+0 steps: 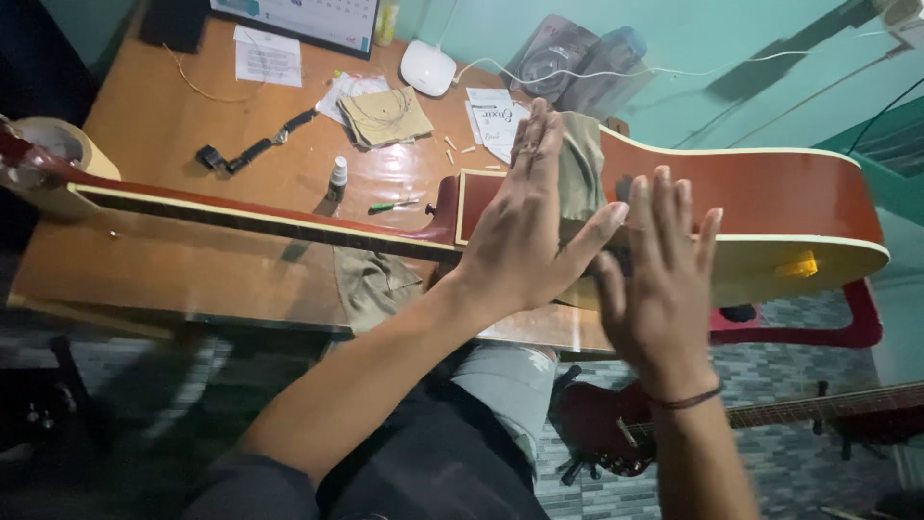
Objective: The person wipes the sides, back, fretboard, and headstock of an acoustic guitar with a cloth.
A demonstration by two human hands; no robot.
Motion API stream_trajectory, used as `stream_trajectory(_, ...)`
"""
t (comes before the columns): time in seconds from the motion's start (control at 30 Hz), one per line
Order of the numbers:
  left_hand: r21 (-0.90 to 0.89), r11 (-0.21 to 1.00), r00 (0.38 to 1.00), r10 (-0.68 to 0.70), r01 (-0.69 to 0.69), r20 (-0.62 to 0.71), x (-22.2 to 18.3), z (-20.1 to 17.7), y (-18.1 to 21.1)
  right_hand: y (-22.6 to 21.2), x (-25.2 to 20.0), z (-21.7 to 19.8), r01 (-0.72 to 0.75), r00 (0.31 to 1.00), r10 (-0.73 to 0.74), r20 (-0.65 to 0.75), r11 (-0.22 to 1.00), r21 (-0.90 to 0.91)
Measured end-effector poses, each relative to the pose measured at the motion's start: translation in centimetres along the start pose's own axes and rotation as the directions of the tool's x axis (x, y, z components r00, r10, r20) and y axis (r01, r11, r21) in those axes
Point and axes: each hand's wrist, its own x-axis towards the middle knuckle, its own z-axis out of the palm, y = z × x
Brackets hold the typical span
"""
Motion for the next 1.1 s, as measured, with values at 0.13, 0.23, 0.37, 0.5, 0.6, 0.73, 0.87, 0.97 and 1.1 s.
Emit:
stream_trajectory(0.13, -0.103, 0.994, 0.999, -0.03, 0.028, -0.011, -2.4, 0.4, -0.1, -0.3, -0.7, 0.9, 0.014, 1.0, -0.014, 0.011, 1.0, -0.014)
stream_trajectory(0.23, -0.149, 0.989, 1.0, -0.007, 0.004, -0.022, -3.8, 0.3, 0.0, -0.5, -0.8, 0.8, 0.041, 0.999, -0.041, -0.003, 0.999, -0.011)
stream_trajectory(0.37, -0.152, 0.985, 0.996, -0.081, 0.086, 0.035, -1.5, -0.7, 1.4, -0.6, -0.9, 0.1, 0.053, 0.998, -0.054, 0.033, 0.998, 0.026)
stream_trajectory(0.5, -0.085, 0.956, 0.95, -0.265, 0.281, 0.168, 1.9, -1.9, 1.1, -1.2, -0.7, -0.5, 0.057, 0.997, -0.056, 0.048, 0.998, -0.018)
stream_trajectory(0.6, -0.232, 0.904, 0.927, -0.316, 0.359, 0.201, 1.7, -2.3, 1.6, -1.3, -0.5, -0.8, 0.056, 0.996, -0.055, 0.068, 0.998, -0.026)
stream_trajectory(0.73, -0.491, 0.841, 0.974, -0.196, 0.227, 0.114, -1.6, -1.9, 2.4, -0.8, -0.8, -0.5, 0.049, 0.996, -0.051, 0.077, 0.999, 0.019)
stream_trajectory(0.87, -0.435, 0.806, 0.915, -0.375, 0.401, 0.148, -4.5, -0.8, 1.7, -0.9, -0.9, -0.6, 0.052, 0.994, -0.054, 0.095, 0.998, 0.032)
stream_trajectory(0.97, -0.564, 0.807, 0.984, -0.168, 0.175, 0.065, -3.2, -1.1, 1.1, -1.3, -0.9, -0.8, 0.05, 0.995, -0.054, 0.087, 0.998, 0.048)
stream_trajectory(1.1, -0.516, 0.777, 0.932, -0.281, 0.361, 0.229, -0.4, -1.4, -0.2, -1.8, -0.8, -1.2, 0.073, 0.996, -0.073, 0.058, 0.997, 0.014)
